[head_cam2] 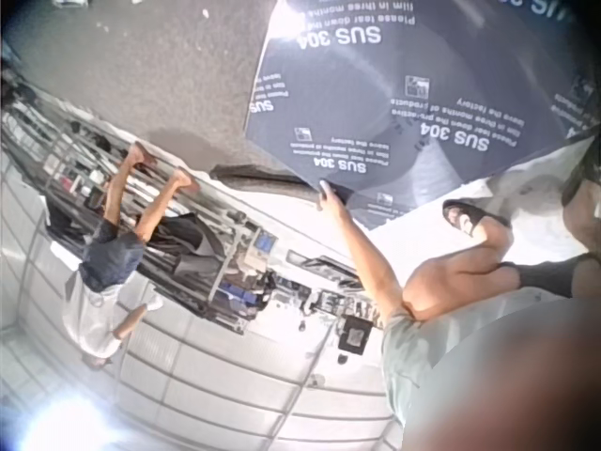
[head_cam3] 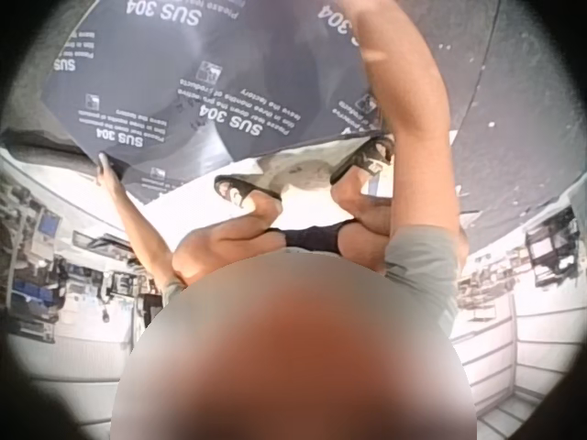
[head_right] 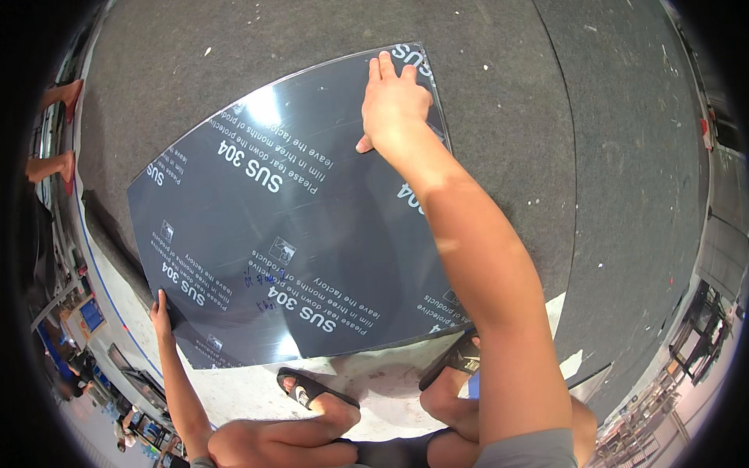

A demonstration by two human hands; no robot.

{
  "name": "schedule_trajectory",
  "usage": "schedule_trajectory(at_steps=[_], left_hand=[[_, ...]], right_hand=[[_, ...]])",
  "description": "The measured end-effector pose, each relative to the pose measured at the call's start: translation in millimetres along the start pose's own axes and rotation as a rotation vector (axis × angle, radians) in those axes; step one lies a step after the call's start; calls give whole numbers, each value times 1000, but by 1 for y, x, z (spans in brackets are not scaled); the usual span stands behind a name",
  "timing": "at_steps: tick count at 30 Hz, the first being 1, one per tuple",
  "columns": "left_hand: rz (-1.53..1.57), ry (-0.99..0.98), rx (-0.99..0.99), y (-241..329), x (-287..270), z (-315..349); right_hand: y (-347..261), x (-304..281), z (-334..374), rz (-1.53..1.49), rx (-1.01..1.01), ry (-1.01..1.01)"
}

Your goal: The person removes protective film from stainless steel sheets and aligns wooden strips along their edges. They handle multiple sheets, peel off the film, and place wooden pieces to secure or position the metal parts on the floor.

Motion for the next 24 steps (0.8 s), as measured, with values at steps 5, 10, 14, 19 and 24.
schedule_trajectory(at_steps=[5, 10, 14, 19, 24], left_hand=[[28, -19, 12, -12, -2, -13], [133, -143, 30, -6, -2, -25], [242, -153, 9, 11, -7, -26], [287, -144, -28, 27, -24, -23], [262, -261, -12, 43, -35, -14]], right_hand=[[-7, 0, -4, -41, -13, 29], [-6, 15, 5, -380, 48, 271], [-16, 92, 83, -709, 86, 644], [-29, 219, 215, -904, 223, 537], [-39, 252, 249, -936, 224, 529]])
Point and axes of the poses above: each hand's wrist, its own z-axis away from the middle knuckle, its own x-axis out of the palm, y = z × x, the point moved 5 cm from there along -z, towards the middle knuckle, and after that the axes turned 12 degrees about -y, right-handed, at the moved point
